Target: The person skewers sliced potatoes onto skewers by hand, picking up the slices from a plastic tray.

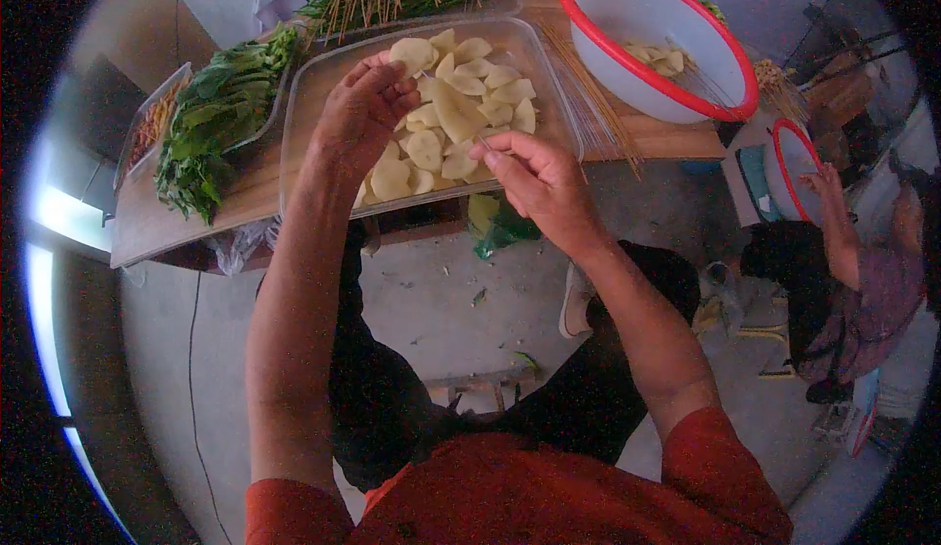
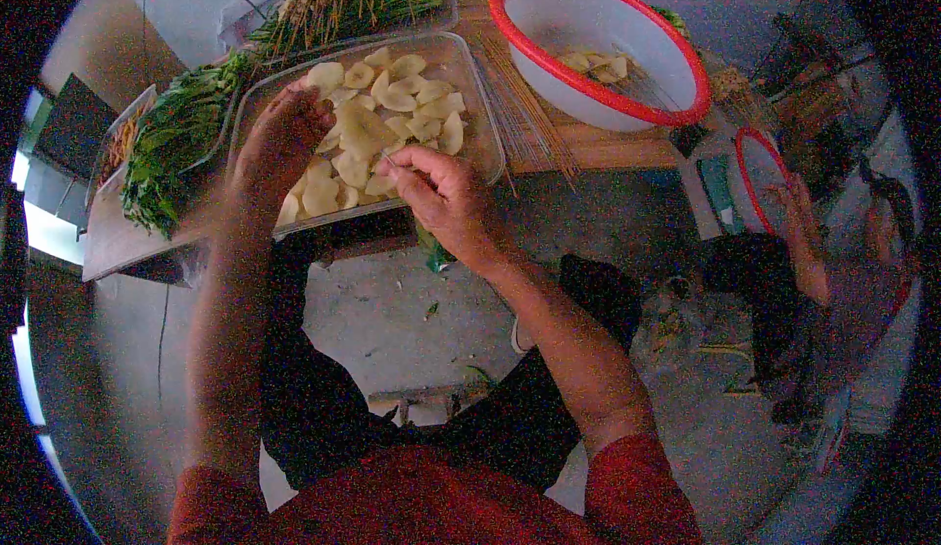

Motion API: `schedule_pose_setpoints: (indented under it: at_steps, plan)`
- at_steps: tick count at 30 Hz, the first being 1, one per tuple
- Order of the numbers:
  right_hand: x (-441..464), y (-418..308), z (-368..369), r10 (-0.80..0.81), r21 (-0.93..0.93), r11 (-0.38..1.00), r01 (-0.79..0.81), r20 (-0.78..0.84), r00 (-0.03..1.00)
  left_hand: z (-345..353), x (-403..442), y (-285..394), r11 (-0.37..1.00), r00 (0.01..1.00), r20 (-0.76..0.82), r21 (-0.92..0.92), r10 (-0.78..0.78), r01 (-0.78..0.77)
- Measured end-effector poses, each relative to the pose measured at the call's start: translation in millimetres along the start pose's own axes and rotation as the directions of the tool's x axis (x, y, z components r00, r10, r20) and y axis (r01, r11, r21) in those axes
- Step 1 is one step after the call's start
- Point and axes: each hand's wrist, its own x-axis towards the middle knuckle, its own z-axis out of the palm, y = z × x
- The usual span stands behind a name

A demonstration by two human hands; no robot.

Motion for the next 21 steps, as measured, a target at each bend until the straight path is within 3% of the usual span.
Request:
schedule_pose_setpoints:
  at_steps: [5, 7, 10, 12, 17, 21]
  plan:
    - [0, 1, 0, -0.008, -0.034, 0.999, 0.008, -0.004, 1.0, 6, -3, 1, 0.999, 0.998, -0.056, 0.044, 0.007, -0.004]
    - [1, 2, 1, -0.047, -0.048, 0.998, 0.047, -0.014, 0.999, 3, -2, 0, 1.0, 1.0, 0.006, -0.008, 0.018, -0.018]
    - [0, 3, 2, -0.102, -0.173, 0.981, 0.093, -0.042, 0.994, 1, -1, 0, 1.0, 0.999, 0.034, -0.021, 0.013, -0.012]
    - [1, 4, 5, -0.229, -0.277, 0.941, 0.195, -0.098, 0.968, 5, -3, 2, 1.0, 1.0, 0.014, 0.005, 0.009, -0.009]
    - [0, 0, 5, -0.269, -0.392, 0.896, 0.211, -0.099, 0.958, 0, -3, 5, 1.0, 0.998, 0.061, 0.002, -0.006, 0.005]
    - [-1, -2, 2, -0.316, -0.497, 0.835, 0.236, -0.082, 0.945, 17, -9, 13, 0.999, 0.999, -0.028, -0.018, -0.032, 0.031]
